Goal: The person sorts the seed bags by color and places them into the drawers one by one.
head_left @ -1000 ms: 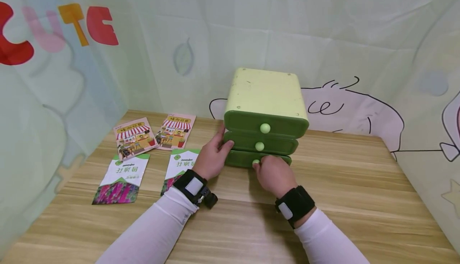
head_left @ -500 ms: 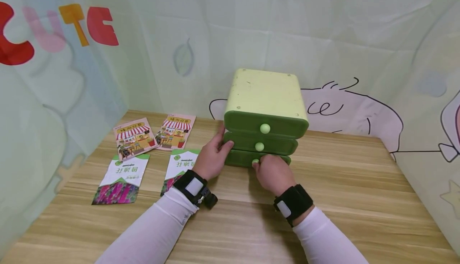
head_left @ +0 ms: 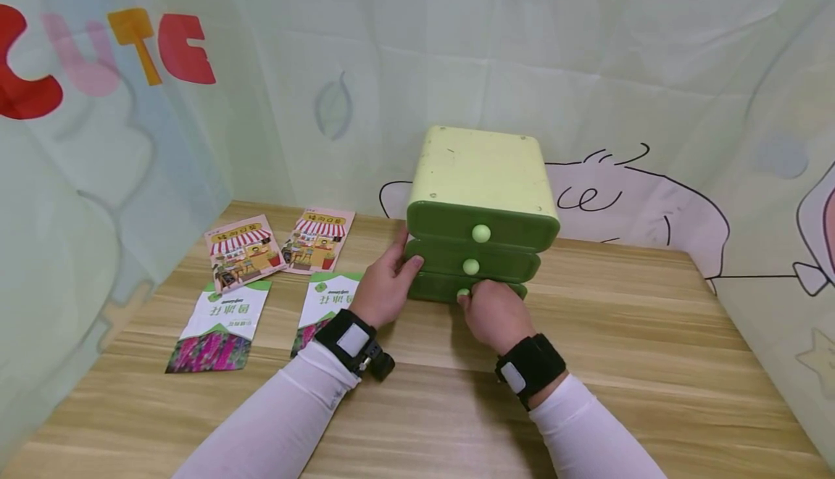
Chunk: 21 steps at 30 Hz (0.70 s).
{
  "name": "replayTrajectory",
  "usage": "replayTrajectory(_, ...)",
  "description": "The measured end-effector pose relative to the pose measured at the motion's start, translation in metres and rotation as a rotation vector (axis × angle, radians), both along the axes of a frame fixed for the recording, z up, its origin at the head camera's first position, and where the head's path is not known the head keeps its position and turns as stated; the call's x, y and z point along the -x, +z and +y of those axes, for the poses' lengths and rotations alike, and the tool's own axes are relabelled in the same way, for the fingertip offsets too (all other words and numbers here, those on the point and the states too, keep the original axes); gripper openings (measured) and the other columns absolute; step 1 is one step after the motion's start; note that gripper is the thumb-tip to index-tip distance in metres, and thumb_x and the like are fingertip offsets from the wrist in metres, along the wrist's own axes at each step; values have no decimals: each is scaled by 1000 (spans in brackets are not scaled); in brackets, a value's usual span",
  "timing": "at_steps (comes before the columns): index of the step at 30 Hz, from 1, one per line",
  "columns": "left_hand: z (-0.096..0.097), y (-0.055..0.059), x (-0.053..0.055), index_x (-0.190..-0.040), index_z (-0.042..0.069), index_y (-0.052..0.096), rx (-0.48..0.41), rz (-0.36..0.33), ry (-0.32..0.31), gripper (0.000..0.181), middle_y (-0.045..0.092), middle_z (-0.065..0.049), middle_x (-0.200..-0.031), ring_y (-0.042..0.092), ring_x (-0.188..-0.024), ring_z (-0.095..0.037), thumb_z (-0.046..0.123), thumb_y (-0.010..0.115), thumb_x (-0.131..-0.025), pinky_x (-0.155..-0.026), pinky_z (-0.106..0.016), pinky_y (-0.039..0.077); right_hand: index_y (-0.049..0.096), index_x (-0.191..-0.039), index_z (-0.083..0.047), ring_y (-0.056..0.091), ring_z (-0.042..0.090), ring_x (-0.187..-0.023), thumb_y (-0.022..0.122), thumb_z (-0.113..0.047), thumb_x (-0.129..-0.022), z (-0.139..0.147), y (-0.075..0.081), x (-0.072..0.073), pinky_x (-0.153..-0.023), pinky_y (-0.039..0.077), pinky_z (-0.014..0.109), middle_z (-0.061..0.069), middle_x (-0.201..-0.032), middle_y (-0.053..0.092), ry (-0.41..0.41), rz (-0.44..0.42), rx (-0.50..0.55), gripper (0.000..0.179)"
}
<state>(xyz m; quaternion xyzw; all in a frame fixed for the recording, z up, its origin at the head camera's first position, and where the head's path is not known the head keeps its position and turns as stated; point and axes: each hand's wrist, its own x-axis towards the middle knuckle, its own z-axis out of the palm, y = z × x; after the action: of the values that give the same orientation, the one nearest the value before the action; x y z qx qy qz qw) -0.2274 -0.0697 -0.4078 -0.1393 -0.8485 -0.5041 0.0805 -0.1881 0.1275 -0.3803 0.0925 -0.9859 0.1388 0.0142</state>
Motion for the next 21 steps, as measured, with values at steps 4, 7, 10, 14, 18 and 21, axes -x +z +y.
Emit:
replayTrajectory(4,0,0,0,-145,47,12,-6,2,-1,57,37,1,-144,38,-120,-8,53,41,-96,-100,-41,39,56,-64,-12,49,17,-53,56,-29,-94,0,-1,2,-51,46,34,2,-56,52,-10,1,2,35)
replayTrajectory(7,0,-1,0,-145,48,13,-7,4,1,56,37,1,-144,37,-121,-8,53,41,-96,-100,-41,38,57,-64,-12,49,17,-53,56,-29,-94,0,-2,3,-50,46,33,2,-57,53,-17,-6,4,34)
replayTrajectory(10,0,-2,0,-145,48,14,-5,6,4,56,37,1,-144,37,-122,-8,53,41,-96,-100,-41,38,56,-64,-12,49,17,-53,56,-29,-94,1,-1,2,-49,44,32,2,-56,53,-18,-14,5,35)
replayTrajectory(14,0,-2,0,-145,48,14,-3,4,2,56,38,1,-143,37,-122,-10,53,41,-96,-100,-43,38,56,-64,-12,49,17,-52,57,-30,-94,1,-1,2,-48,44,32,2,-55,52,-17,-16,2,35)
replayTrajectory(18,0,-1,0,-145,48,14,-2,2,4,56,38,0,-143,37,-122,-10,52,41,-96,-100,-43,38,56,-64,-12,49,17,-51,57,-30,-94,1,-1,2,-47,43,32,2,-55,52,-19,-14,0,35)
replayTrajectory(21,0,-1,0,-144,49,14,-7,2,7,56,39,1,-143,37,-122,-10,53,41,-96,-100,-43,38,56,-64,-13,49,17,-51,57,-31,-93,1,-1,3,-47,43,31,1,-55,52,-22,-17,1,35)
